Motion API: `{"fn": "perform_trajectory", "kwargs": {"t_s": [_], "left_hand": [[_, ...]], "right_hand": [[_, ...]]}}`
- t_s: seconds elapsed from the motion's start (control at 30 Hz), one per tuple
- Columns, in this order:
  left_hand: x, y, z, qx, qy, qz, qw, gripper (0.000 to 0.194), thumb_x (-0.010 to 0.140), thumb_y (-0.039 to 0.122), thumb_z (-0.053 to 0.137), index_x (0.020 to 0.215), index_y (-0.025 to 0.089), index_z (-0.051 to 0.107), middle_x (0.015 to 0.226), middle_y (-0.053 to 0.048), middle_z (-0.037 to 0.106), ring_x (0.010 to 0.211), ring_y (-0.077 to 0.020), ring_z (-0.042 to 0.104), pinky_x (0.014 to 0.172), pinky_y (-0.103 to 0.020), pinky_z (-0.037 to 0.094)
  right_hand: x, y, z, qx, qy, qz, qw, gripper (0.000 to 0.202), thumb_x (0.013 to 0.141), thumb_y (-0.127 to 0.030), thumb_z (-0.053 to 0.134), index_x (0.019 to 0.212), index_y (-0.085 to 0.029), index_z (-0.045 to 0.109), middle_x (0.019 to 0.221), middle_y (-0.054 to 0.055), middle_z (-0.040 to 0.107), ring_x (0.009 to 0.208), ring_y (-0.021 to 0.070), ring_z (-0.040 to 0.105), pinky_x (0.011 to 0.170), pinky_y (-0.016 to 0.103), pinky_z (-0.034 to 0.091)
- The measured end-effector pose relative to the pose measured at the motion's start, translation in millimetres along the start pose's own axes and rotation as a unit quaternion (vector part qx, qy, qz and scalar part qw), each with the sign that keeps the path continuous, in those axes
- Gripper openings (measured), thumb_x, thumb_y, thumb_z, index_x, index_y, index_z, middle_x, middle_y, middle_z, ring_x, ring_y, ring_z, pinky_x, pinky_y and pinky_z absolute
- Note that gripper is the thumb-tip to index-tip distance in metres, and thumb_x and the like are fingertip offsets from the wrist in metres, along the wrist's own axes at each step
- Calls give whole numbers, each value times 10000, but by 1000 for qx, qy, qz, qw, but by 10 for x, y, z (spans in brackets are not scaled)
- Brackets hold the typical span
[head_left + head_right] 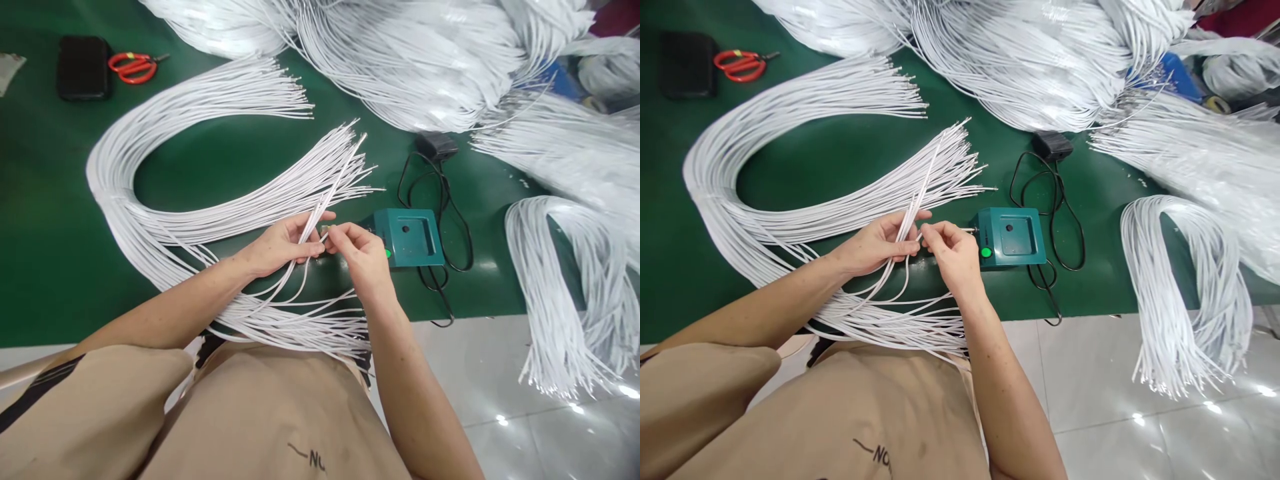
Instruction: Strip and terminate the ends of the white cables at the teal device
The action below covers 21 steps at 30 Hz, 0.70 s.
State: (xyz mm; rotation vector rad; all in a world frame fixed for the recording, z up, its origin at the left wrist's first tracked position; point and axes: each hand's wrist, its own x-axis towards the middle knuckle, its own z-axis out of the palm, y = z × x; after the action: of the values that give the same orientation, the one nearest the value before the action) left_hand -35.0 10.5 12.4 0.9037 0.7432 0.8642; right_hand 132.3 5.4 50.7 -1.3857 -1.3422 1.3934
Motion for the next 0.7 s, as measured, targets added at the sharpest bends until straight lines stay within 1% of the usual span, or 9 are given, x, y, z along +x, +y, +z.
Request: {"fn": "perform_trajectory", "kwargs": {"t_s": [0.13, 0.2, 0.3, 0.37, 0.43, 0.5, 0.57, 0.63, 0.7], "left_hand": [[-4, -6, -9, 17, -7, 11, 1000, 572, 741, 248, 749, 1283, 221, 569, 687, 39, 538, 521, -40, 460, 481, -164, 362], [-8, -1, -9, 22, -11, 12, 1000, 595, 750, 250, 741, 1310, 217, 545, 692, 39, 537, 515, -39, 458, 486, -168, 370], [-12, 12, -1, 42, -13, 15, 999, 652, 769, 267, 722, 1372, 226, 477, 715, 31, 552, 526, -48, 478, 467, -163, 361], [-10, 22, 7, 56, -16, 20, 998, 692, 779, 286, 712, 1407, 235, 427, 737, 22, 570, 562, -66, 519, 449, -157, 347], [-6, 34, 15, 60, -20, 23, 998, 722, 779, 289, 708, 1426, 234, 392, 753, 16, 581, 602, -82, 557, 438, -150, 337], [-2, 45, 21, 59, -25, 24, 998, 727, 785, 282, 699, 1433, 227, 375, 765, 12, 582, 625, -88, 576, 432, -145, 331], [-1, 53, 26, 61, -33, 27, 997, 704, 800, 274, 682, 1432, 223, 375, 780, 7, 580, 644, -92, 584, 434, -144, 337], [-4, 55, 27, 65, -36, 27, 997, 641, 817, 270, 662, 1406, 216, 416, 782, 4, 576, 634, -86, 572, 444, -149, 354], [-8, 49, 27, 67, -38, 23, 997, 539, 832, 270, 647, 1343, 201, 490, 773, 5, 573, 594, -67, 540, 458, -153, 369]], "right_hand": [[22, 71, -5, 98, -31, 53, 993, 275, 728, -455, 719, 717, -190, 650, 712, -9, 632, 663, 112, 555, 709, 260, 475], [26, 89, -11, 122, -42, 66, 989, 264, 724, -438, 725, 725, -184, 650, 731, -7, 634, 667, 107, 560, 712, 259, 479], [28, 77, -22, 105, -32, 52, 993, 245, 734, -403, 722, 872, -203, 687, 750, -14, 637, 677, 111, 561, 727, 270, 483], [30, 51, -34, 77, -32, 30, 996, 299, 754, -377, 707, 1014, -230, 689, 782, -16, 647, 706, 118, 566, 752, 282, 483], [32, 17, -54, 50, -42, 6, 998, 314, 775, -355, 687, 1068, -244, 685, 803, -17, 651, 740, 123, 570, 785, 289, 477], [33, -15, -79, 31, -53, -11, 998, 287, 786, -343, 675, 1056, -247, 694, 814, -17, 655, 775, 129, 580, 818, 293, 470], [35, -39, -103, 22, -62, -16, 998, 236, 785, -348, 673, 990, -236, 707, 844, -10, 670, 811, 139, 594, 844, 298, 465], [36, -45, -119, 14, -64, -11, 998, 189, 779, -365, 673, 886, -213, 702, 862, 2, 685, 821, 153, 604, 841, 306, 468], [34, -32, -118, -2, -57, -10, 998, 183, 787, -378, 658, 802, -196, 668, 822, 6, 680, 781, 159, 600, 800, 308, 472]]}}
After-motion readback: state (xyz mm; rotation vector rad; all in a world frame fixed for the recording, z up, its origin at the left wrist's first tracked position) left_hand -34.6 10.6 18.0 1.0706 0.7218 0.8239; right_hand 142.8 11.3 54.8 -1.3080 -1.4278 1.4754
